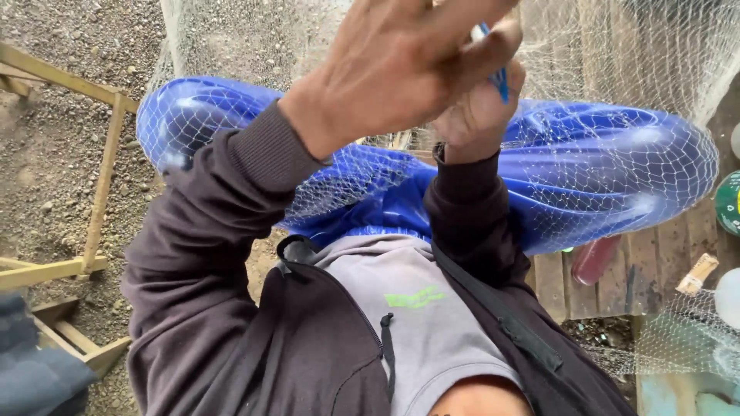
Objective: Repairing a fishing net by weaving and tying knots using a netting needle while sitting on the ground.
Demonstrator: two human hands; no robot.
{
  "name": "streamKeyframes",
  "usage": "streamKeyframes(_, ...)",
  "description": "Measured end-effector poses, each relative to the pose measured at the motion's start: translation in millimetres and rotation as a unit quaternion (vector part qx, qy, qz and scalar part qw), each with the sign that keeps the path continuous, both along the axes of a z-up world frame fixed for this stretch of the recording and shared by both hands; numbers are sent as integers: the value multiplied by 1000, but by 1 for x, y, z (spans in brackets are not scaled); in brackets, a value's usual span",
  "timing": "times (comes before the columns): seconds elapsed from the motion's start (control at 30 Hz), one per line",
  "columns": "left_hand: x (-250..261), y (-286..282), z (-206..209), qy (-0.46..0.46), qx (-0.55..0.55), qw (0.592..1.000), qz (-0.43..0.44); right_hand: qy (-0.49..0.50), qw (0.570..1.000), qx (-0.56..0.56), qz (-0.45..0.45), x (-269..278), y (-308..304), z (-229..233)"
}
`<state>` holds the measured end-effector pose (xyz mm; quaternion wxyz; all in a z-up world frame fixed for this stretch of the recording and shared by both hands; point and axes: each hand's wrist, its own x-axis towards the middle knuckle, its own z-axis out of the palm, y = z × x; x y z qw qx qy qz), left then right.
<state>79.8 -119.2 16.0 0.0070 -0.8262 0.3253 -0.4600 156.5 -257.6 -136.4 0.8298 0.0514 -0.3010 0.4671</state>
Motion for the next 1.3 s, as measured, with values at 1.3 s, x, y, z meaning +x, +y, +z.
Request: streamKeyframes(1.3, -15, 31, 54, 165, 219, 958, 80, -99, 907, -179, -369, -27, 17, 80)
